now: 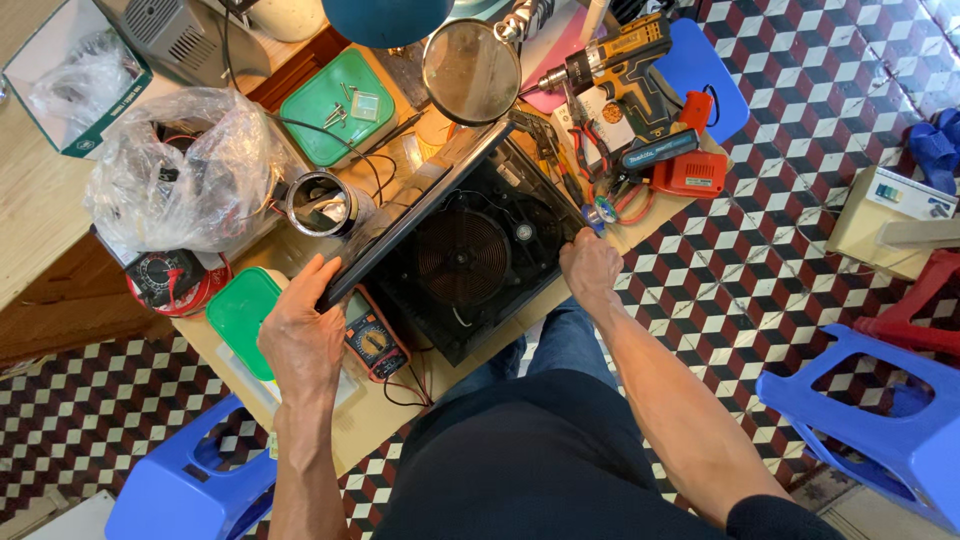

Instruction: The person disassembles an induction cooktop, inspects the internal fan and circuitry, and reassembles it. They use a cordless drill to remove and reinstall screws on the back panel and handle the cooktop repeatedly to access different sides.

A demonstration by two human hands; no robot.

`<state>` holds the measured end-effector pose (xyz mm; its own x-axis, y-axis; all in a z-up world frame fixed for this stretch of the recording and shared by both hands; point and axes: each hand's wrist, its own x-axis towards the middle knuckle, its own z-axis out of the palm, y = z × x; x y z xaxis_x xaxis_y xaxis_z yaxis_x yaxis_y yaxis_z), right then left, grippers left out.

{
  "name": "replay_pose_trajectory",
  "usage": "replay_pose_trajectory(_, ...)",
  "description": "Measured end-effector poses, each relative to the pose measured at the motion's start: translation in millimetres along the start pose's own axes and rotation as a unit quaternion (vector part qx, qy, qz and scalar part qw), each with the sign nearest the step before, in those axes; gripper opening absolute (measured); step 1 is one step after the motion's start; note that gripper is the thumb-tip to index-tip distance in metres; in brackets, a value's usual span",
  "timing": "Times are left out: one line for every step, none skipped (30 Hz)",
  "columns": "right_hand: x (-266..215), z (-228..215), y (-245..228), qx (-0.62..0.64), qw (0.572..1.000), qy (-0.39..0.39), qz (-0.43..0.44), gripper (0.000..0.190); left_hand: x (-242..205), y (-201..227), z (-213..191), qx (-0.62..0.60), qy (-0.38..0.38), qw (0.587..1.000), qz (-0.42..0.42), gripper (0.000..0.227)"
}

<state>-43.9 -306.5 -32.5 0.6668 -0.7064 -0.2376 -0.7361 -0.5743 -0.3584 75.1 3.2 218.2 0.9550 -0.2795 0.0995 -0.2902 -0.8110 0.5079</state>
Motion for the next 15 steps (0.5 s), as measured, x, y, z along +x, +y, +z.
replay_pose_trajectory(-1.6, -9.0, 2.1, 0.026, 1.0, 0.005, 0.005, 0.02, 0.2, -0.1, 0.4, -0.004, -0.003, 1.0, -0.005, 0.052)
replay_pose_trajectory(-4.6, -17.5, 3.8, 0.052, 0.999, 0.009, 0.01, 0.019, -1.2, -0.2, 0.5, -0.008, -0.007, 1.0, -0.01, 0.053)
replay_pose_trajectory(-6.6, -25.9, 5.6, 0.202, 0.978, -0.024, 0.043, 0.016, -1.5, -0.9, 0.3, -0.006, -0.007, 1.0, -0.009, 0.053)
replay_pose_trajectory(-8.4, -36.1, 10.3, 0.347, 0.933, -0.057, 0.076, 0.014, -1.1, -1.3, 1.0, -0.003, -0.007, 1.0, -0.007, 0.054)
replay_pose_trajectory(-8.8, -44.4, 12.7, 0.483, 0.865, -0.087, 0.107, 0.011, -0.9, -1.5, 1.6, -0.001, -0.008, 1.0, -0.005, 0.054)
replay_pose_trajectory(-8.7, -50.7, 12.5, 0.509, 0.848, -0.098, 0.11, 0.009, -0.7, -1.6, 1.4, 0.0, -0.014, 1.0, -0.013, 0.054)
replay_pose_trajectory(-8.0, -56.3, 11.8, 0.535, 0.83, -0.109, 0.114, 0.007, -0.6, -1.4, 1.2, 0.0, -0.019, 1.0, -0.022, 0.054)
replay_pose_trajectory(-6.2, -60.4, 9.3, 0.561, 0.811, -0.12, 0.116, 0.005, 0.1, -1.0, 0.8, 0.001, -0.023, 0.999, -0.03, 0.054)
replay_pose_trajectory(-5.0, -62.7, 5.3, 0.545, 0.823, -0.132, 0.085, 0.006, 0.5, -0.2, 0.8, 0.003, -0.021, 0.999, -0.029, 0.052)
replay_pose_trajectory(-3.3, -62.9, -0.1, 0.529, 0.834, -0.144, 0.054, 0.009, 1.0, 1.1, 0.9, 0.005, -0.02, 0.999, -0.027, 0.05)
replay_pose_trajectory(-1.5, -61.9, -5.8, 0.513, 0.844, -0.156, 0.023, 0.012, 1.6, 2.7, 1.8, 0.007, -0.018, 0.999, -0.026, 0.048)
replay_pose_trajectory(1.2, -59.0, -12.5, 0.438, 0.885, -0.158, 0.002, 0.014, 1.4, 4.0, 2.1, 0.005, -0.022, 0.999, -0.03, 0.047)
replay_pose_trajectory(8.0, -55.3, -20.0, 0.359, 0.919, -0.158, -0.019, 0.018, 1.5, 5.0, 2.0, 0.003, -0.027, 0.999, -0.035, 0.047)
replay_pose_trajectory(16.5, -51.8, -26.2, 0.279, 0.946, -0.159, -0.041, 0.024, 1.3, 5.8, 1.6, 0.002, -0.03, 0.999, -0.04, 0.046)
replay_pose_trajectory(26.2, -47.4, -32.9, 0.273, 0.949, -0.111, -0.116, 0.022, 1.7, 6.7, 1.8, 0.004, -0.031, 0.999, -0.036, 0.047)
